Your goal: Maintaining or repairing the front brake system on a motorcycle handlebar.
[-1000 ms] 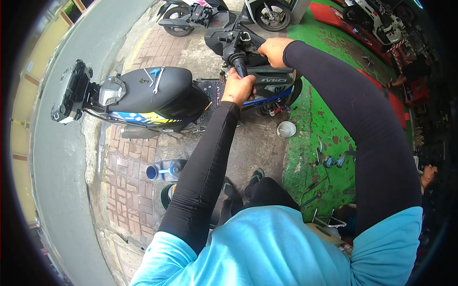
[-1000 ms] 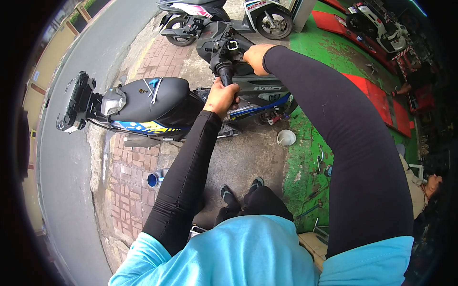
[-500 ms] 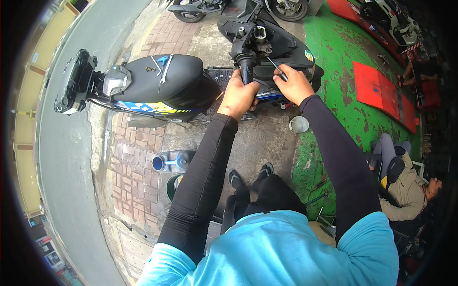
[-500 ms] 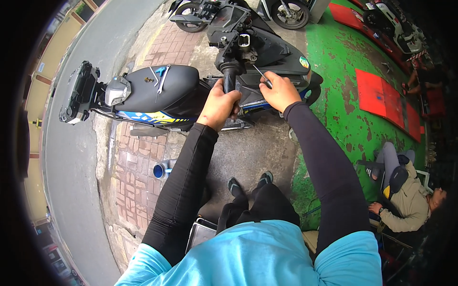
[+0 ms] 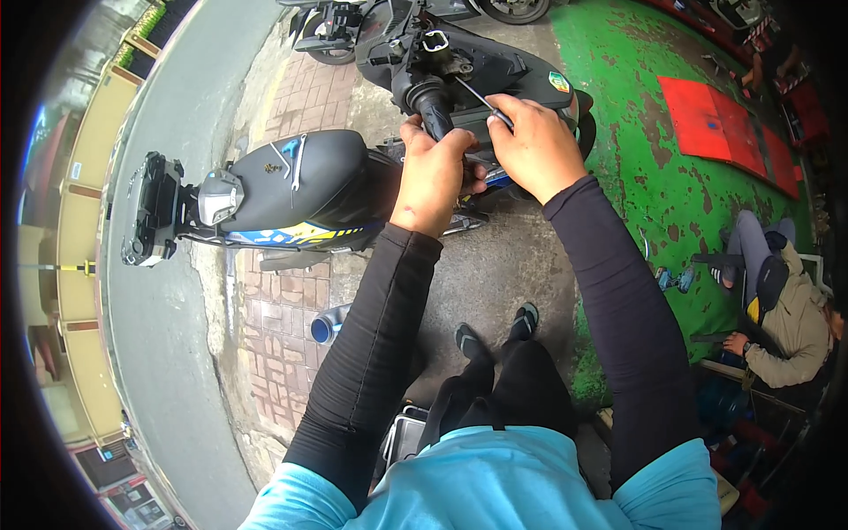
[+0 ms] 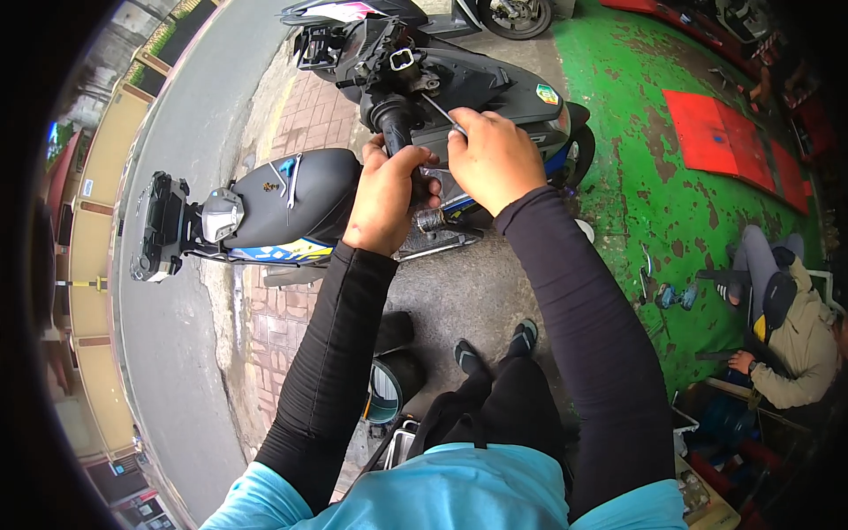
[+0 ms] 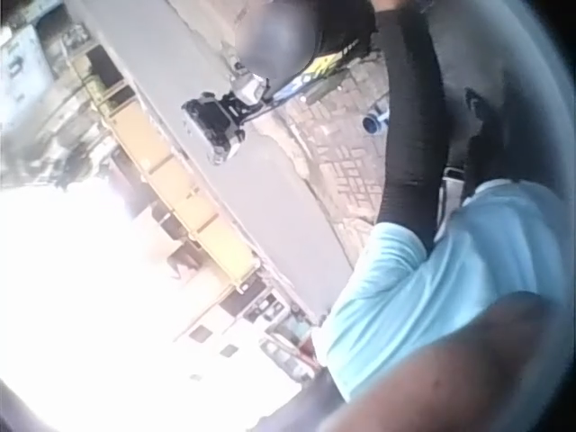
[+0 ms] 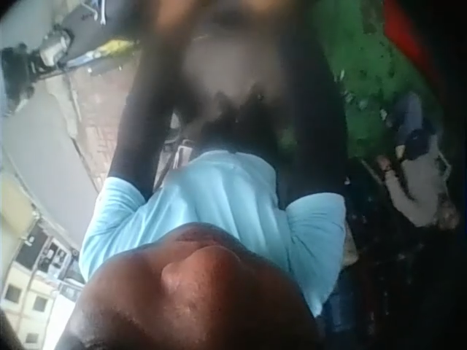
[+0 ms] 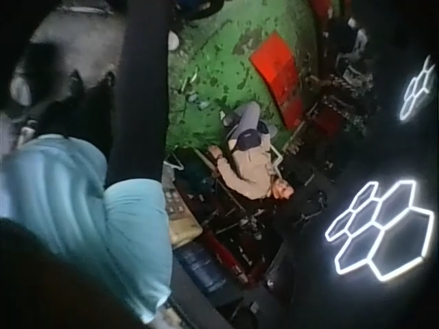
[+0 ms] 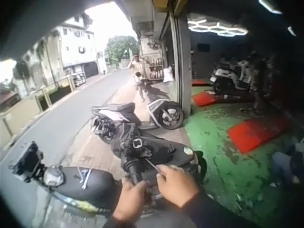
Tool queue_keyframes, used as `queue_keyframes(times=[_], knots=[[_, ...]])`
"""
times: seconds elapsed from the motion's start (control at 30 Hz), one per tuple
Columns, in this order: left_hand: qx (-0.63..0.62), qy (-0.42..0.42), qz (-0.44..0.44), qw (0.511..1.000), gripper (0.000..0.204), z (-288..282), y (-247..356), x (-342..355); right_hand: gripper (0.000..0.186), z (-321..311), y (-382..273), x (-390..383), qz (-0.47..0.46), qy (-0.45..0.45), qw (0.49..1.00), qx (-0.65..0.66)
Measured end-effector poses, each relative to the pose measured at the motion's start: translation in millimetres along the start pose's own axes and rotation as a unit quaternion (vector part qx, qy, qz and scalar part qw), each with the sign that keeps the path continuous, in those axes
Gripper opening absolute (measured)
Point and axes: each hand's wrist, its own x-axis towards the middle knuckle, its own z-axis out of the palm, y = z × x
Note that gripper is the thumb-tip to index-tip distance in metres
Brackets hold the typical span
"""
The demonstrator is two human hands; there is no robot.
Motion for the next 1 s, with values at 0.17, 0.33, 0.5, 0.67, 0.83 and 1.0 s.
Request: queue_keyframes(times=[0.17, 0.33, 0.5, 0.67, 0.83, 1.0], knots=[[0.017, 0.008, -0.001, 1.000, 0.072, 1.0, 1.9, -1.2, 0.028, -2.0, -9.3, 14.8, 0.013, -0.018, 0.998, -0.052], [0.014, 0.000, -0.005, 1.000, 0.073, -0.9, 2.9, -0.7, 0.023, -3.3, -21.6, 18.1, 0.017, -0.019, 0.998, -0.064], [0.024, -0.003, -0.003, 1.000, 0.076, -2.5, 1.7, 0.5, 0.021, -0.3, -29.5, 21.3, 0.023, -0.023, 0.996, -0.084], [0.034, -0.001, -0.001, 0.999, 0.077, -7.3, -2.5, 3.6, 0.022, 3.0, -38.6, 23.0, 0.037, -0.047, 0.992, -0.113], [0.008, -0.022, 0.005, 1.000, 0.074, -17.0, -7.4, 4.2, 0.028, -1.2, -61.3, 29.5, 0.059, -0.104, 0.984, -0.135], [0.013, -0.066, 0.008, 0.998, 0.074, -26.3, -8.0, 1.4, 0.030, -11.0, -81.0, 51.9, 0.092, -0.191, 0.958, -0.193]])
